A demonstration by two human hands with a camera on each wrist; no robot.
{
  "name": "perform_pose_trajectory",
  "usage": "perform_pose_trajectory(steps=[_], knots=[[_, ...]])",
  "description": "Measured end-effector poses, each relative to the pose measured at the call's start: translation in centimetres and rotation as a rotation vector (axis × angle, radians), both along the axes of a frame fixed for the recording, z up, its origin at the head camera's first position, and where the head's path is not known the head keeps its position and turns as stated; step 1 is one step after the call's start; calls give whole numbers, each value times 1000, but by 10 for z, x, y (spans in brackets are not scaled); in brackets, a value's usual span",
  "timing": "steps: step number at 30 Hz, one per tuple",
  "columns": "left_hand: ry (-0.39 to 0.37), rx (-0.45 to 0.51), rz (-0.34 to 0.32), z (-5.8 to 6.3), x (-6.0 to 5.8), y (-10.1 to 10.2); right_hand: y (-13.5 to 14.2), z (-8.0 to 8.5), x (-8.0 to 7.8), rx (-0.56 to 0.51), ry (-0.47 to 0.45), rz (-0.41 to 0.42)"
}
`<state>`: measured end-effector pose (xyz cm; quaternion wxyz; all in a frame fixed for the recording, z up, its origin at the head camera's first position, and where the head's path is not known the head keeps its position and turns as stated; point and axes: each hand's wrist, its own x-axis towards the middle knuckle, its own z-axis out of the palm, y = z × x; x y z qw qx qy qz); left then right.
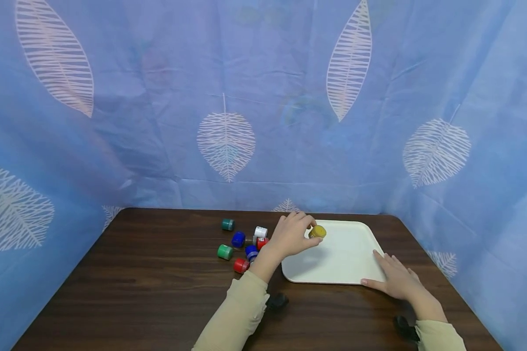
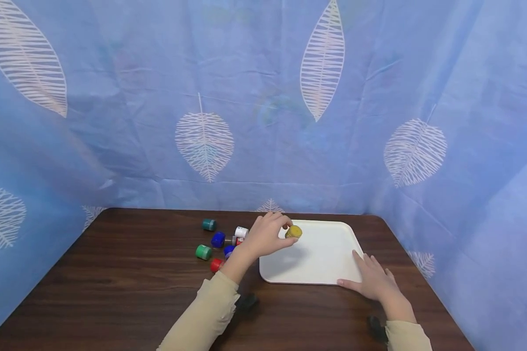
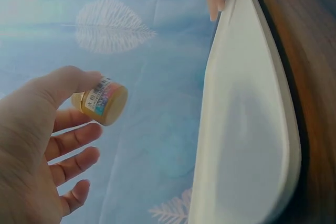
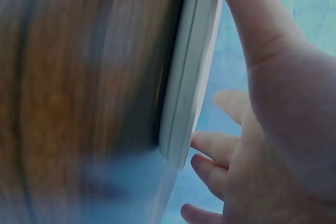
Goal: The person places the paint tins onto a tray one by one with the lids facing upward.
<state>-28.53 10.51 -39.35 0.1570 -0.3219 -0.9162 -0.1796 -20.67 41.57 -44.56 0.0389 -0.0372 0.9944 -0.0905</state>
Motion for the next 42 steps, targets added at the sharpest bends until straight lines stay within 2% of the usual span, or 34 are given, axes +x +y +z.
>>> perform_pose_trajectory(steps=[14, 22, 32, 42], knots=[[5, 138, 8, -2, -27, 51, -7, 3, -6, 34, -28, -18], [-44, 181, 42, -9, -42, 84, -4, -1, -5, 36, -53, -26], [-94, 114, 65, -29, -61, 127, -3, 1, 0, 17, -57, -37], [-169, -33, 117, -42, -72, 152, -7, 2, 0, 14, -68, -42]])
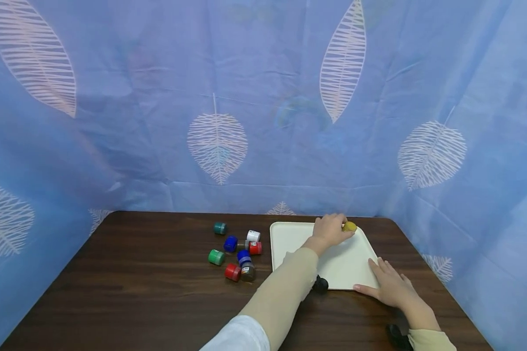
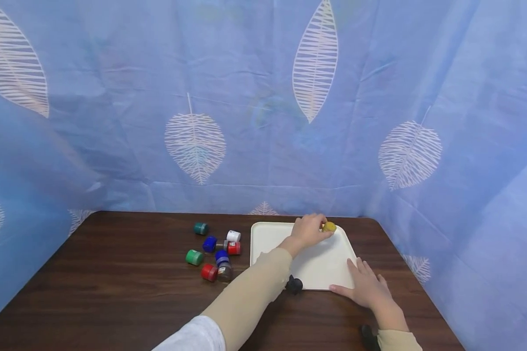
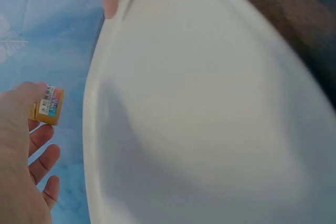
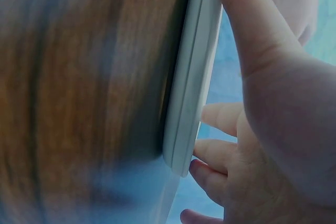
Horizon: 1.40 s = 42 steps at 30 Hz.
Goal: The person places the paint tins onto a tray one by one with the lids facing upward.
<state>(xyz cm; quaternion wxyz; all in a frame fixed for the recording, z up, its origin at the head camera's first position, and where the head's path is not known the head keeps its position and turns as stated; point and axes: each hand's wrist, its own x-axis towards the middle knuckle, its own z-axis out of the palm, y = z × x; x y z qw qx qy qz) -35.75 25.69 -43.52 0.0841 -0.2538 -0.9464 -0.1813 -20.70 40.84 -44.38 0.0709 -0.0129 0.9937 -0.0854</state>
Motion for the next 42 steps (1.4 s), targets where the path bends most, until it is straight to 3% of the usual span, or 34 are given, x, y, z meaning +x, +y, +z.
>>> perform_pose_trajectory(steps=[8, 13, 23, 30, 37, 42], knots=[[-107, 2, 45, -13, -6, 16, 3, -4, 2, 7, -2, -8], [-134, 10, 75, -12, -9, 18, 3, -5, -1, 7, 22, -1], [-201, -21, 73, -17, -13, 21, -2, -2, 2, 4, 20, -9], [-178, -44, 90, -21, -10, 28, -4, -1, 4, 0, 20, -7], [-131, -102, 118, -16, -5, 35, -3, -1, 2, -5, 3, -18], [-115, -127, 102, -16, -2, 34, 1, -5, 2, -14, 4, -22]])
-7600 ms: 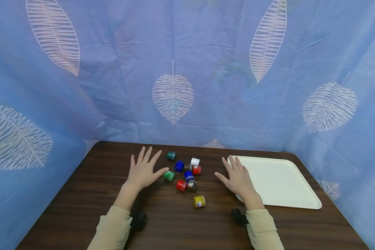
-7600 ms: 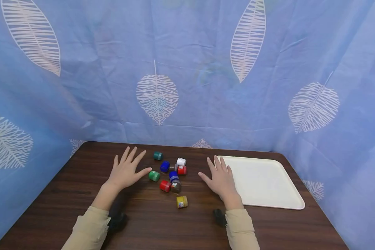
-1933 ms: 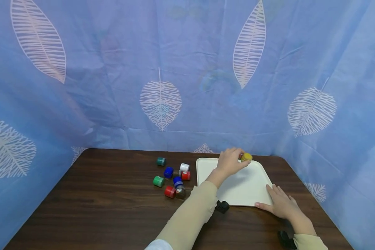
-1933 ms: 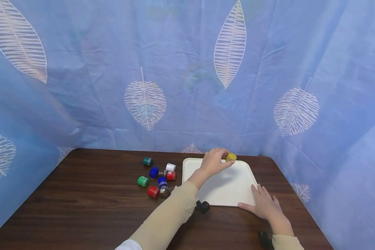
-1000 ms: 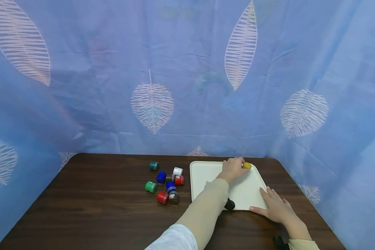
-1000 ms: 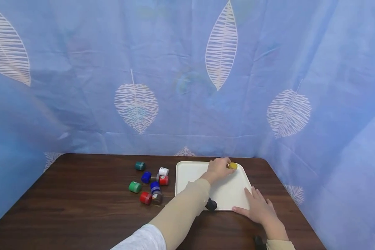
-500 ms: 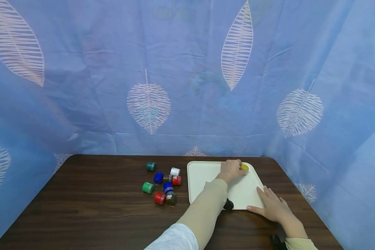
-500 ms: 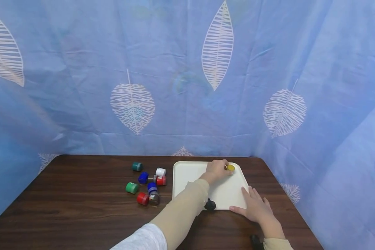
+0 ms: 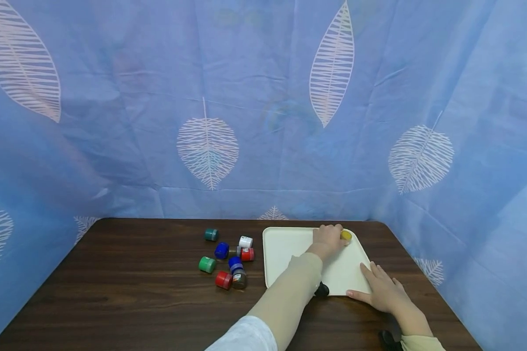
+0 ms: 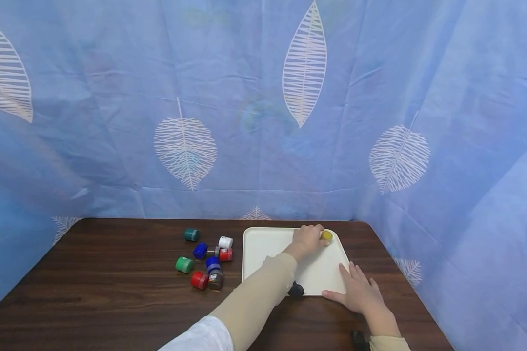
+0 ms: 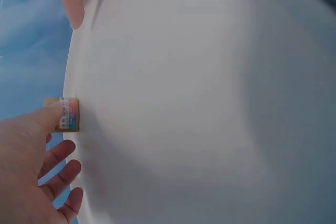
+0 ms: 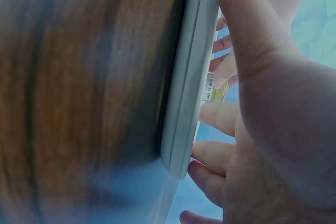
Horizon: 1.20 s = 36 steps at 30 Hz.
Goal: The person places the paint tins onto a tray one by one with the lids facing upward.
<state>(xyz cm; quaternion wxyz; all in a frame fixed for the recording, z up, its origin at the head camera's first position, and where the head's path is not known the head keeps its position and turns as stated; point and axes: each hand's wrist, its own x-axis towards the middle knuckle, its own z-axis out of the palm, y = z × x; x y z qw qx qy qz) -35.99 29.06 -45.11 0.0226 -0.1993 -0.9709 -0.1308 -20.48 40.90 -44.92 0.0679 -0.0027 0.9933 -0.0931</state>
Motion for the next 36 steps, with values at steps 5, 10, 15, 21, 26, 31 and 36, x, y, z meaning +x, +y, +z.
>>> perform_pose_trajectory(steps=[5, 10, 15, 21, 26, 31, 36], knots=[[11, -5, -23, 7, 4, -13, -1, 3, 1, -5, -10, 6], [71, 1, -73, 20, 6, -30, -1, 7, -1, 13, -3, 16], [148, 15, -117, 34, 12, -49, -1, 9, -5, 25, 2, 28], [208, 47, -171, 54, 30, -76, -2, 7, -6, 23, -6, 29], [277, 65, -222, 65, 46, -101, -2, 5, -6, 22, -22, 22], [364, 77, -266, 73, 60, -129, -2, 6, -4, 21, -32, 17], [479, 38, -287, 75, 73, -159, -2, 8, -3, 19, -39, 14]])
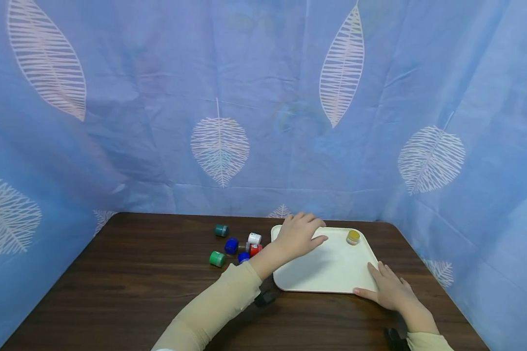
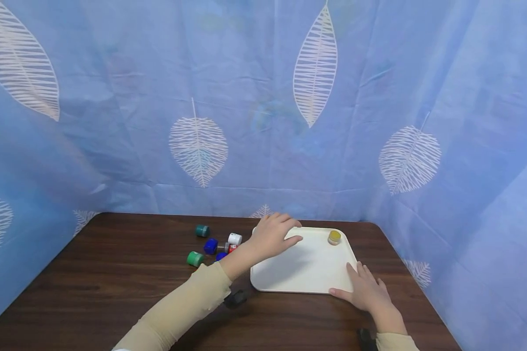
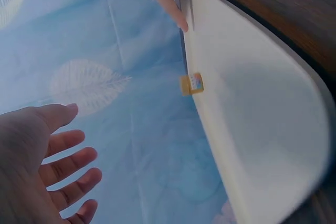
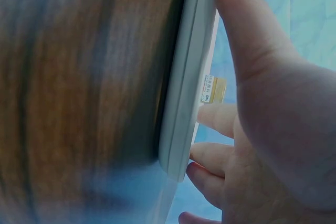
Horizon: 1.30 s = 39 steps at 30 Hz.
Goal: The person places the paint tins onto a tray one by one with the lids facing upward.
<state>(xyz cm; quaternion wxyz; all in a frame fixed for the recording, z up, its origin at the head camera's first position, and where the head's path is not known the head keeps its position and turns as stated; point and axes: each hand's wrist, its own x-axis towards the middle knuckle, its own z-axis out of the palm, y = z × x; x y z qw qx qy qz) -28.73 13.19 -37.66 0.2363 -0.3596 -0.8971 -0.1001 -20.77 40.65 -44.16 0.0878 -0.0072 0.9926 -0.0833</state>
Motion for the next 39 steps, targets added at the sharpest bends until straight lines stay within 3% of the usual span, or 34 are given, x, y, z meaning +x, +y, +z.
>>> perform_pose_trajectory(steps=[6, 14, 22, 28, 39], knots=[[109, -35, -7, -1, 12, -38, 1, -3, 0, -17, 3, 11], [94, -106, -10, -12, 21, -81, 5, -8, 2, -20, 11, 18], [143, -123, -33, -22, 24, -120, 6, -8, 2, -36, 28, 14], [98, -122, -82, -31, 27, -150, 5, -8, 2, -24, 24, 12], [60, -317, -101, -53, 30, -190, 3, -6, 0, -17, 37, 23]])
